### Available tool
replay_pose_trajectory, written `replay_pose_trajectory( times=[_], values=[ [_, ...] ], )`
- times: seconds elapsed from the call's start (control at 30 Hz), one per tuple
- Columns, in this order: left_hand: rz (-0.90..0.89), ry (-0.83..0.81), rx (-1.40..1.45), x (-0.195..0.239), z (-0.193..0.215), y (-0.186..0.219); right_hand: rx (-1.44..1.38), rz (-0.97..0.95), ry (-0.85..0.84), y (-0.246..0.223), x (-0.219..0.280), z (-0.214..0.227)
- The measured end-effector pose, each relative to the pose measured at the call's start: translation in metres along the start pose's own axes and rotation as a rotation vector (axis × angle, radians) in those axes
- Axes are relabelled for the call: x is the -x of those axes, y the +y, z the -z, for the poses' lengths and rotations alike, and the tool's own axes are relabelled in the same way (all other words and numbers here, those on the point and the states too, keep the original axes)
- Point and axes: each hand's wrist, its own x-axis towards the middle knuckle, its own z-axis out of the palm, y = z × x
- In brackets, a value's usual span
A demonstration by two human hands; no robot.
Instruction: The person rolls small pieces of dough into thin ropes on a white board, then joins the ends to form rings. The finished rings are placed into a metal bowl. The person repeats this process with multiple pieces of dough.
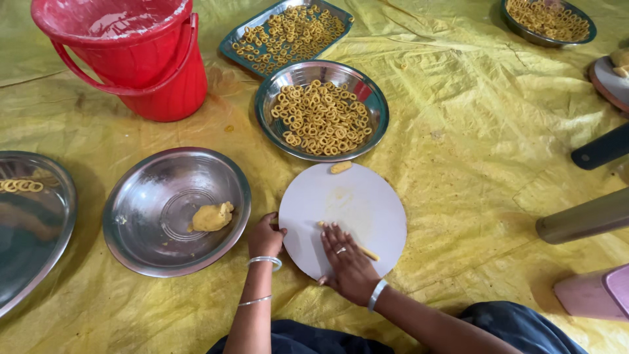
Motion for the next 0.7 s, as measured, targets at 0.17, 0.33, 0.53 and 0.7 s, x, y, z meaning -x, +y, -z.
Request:
replay_pose_trajectory(
  times=[0.17,0.33,0.53,0.7],
  values=[
    [-0.139,0.073,-0.198,-0.001,-0.001,-0.004,0.269,-0.157,-0.052,0.061,-0.041,0.006],
    [-0.133,0.044,-0.316,-0.008,-0.005,-0.008,0.231,-0.353,0.145,0.106,-0.062,0.016],
    [-0.115,0.04,-0.276,-0.009,-0.006,-0.008,0.128,-0.272,-0.38,-0.009,-0.032,-0.002],
    [-0.146,0.043,-0.259,-0.004,-0.003,-0.004,0.155,-0.093,-0.229,0.017,-0.027,0.009]
  ],
)
